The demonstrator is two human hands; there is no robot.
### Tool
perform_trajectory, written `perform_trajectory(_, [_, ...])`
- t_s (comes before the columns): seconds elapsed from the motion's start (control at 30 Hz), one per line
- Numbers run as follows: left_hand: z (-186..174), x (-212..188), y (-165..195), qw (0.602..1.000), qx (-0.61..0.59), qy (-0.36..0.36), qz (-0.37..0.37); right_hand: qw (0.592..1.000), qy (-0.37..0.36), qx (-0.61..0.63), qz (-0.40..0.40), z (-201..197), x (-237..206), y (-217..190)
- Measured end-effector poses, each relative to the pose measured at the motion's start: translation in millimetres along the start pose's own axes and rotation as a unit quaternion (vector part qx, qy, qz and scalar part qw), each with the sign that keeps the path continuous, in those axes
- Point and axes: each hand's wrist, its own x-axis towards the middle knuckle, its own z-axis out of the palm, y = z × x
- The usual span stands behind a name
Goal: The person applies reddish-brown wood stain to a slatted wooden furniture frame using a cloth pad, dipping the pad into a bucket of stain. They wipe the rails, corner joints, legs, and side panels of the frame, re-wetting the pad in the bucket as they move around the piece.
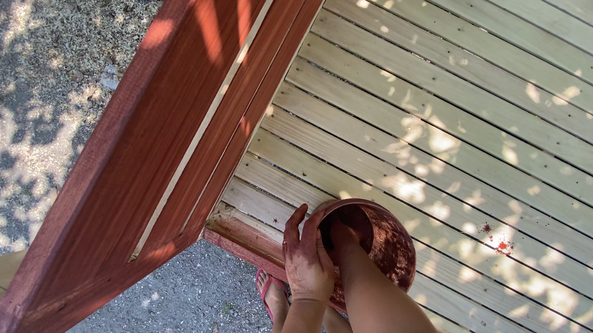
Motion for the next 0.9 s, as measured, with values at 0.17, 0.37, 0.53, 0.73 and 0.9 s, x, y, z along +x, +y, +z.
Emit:
perform_trajectory(0.17, [0,0,0,1.000,0.003,-0.005,-0.007,0.891,0.024,-0.403,-0.207,-2,2,-12])
perform_trajectory(0.37, [0,0,1,1.000,-0.006,0.002,-0.004,0.684,0.022,-0.617,-0.389,-8,7,-16])
perform_trajectory(0.53, [0,0,0,1.000,0.003,-0.004,-0.005,0.659,-0.056,-0.635,-0.399,-15,5,-21])
perform_trajectory(0.73, [-2,2,1,1.000,-0.004,-0.003,-0.005,0.708,-0.128,-0.591,-0.365,-17,0,-22])
perform_trajectory(0.9, [-2,3,1,1.000,0.002,0.004,0.010,0.764,-0.098,-0.550,-0.323,-17,4,-13])
